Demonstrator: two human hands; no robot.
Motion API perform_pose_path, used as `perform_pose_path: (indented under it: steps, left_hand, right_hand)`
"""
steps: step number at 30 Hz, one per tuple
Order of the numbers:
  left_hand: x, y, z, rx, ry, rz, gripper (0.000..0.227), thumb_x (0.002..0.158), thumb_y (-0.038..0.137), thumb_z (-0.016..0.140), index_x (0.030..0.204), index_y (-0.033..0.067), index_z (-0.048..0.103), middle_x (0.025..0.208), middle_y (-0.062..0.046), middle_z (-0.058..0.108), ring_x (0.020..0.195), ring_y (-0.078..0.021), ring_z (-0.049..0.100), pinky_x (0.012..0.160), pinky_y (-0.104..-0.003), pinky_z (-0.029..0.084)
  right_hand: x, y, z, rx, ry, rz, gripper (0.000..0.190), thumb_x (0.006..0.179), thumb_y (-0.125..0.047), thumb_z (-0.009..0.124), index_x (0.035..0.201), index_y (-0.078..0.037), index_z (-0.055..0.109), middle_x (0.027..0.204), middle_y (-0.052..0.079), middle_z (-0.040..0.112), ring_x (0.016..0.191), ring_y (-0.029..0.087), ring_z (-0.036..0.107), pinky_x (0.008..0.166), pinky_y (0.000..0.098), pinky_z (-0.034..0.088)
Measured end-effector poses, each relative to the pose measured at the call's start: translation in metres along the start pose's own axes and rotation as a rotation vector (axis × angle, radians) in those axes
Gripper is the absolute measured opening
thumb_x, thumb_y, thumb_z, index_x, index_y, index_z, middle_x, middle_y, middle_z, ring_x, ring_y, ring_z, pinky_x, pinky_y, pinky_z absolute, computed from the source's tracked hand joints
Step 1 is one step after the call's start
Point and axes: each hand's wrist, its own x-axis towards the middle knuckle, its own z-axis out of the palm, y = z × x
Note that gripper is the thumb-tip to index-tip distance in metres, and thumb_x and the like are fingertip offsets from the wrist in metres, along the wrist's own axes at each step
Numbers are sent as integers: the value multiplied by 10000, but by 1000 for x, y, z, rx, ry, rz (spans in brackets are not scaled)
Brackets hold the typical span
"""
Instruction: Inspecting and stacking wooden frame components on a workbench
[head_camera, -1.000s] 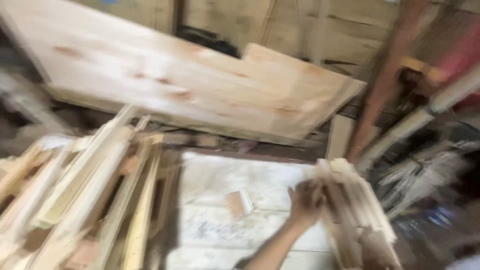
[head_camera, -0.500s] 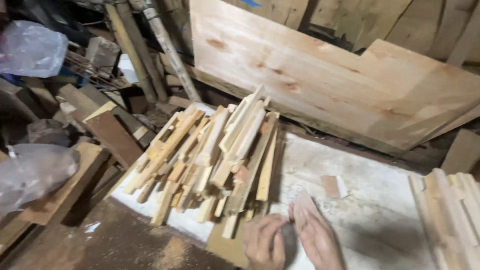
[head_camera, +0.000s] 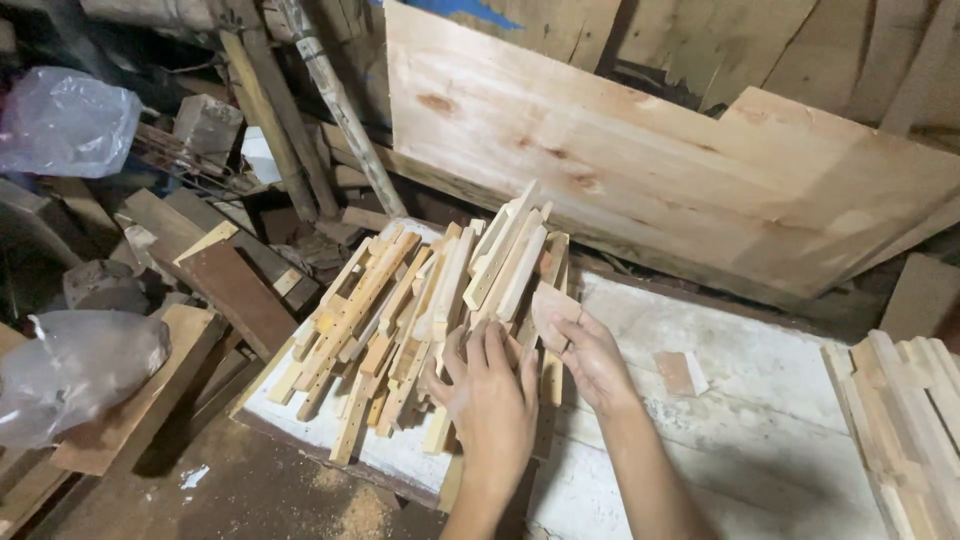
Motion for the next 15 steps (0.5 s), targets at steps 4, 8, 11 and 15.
perform_pose_path:
  steps: [4,8,11,15]
  left_hand:
    - [13,-2,5,91,-48,-17,554,933,452,647,1370,119,573,1184,-84,687,1153,-296,579,1027,-623,365]
    - [29,-4,15,227,-113,-27,406,892,455,751,1150,142,738,1047,-83,723,1057,-280,622,988,-548,433]
    - [34,-7,25,191,-125,-33,345,784,102,791,1127,114,751,1031,-93,796,1080,-289,668,1024,-530,390]
    - [29,-8,34,95,-71,-21,203,965,266,670,1032,75,683,946,-105,774,992,-285,696,1012,-530,363]
  right_hand:
    - [-1,3,7,-144,45,-58,298,973,-93,610,1262,-38,653,1234,139,740,1106,233,695,988,355,540]
    - [-7,1,14,-220,46,-64,319,986,-141,590,1300,-133,646,1359,57,710,1244,218,661,1067,424,518]
    - [-1,6,9,-172,44,-39,341,984,-144,591,1322,-114,628,1382,70,689,1275,258,654,1126,441,486]
    - [1,11,1,-133,27,-57,353,960,-143,616,1311,-110,629,1361,66,695,1274,257,650,1128,441,487]
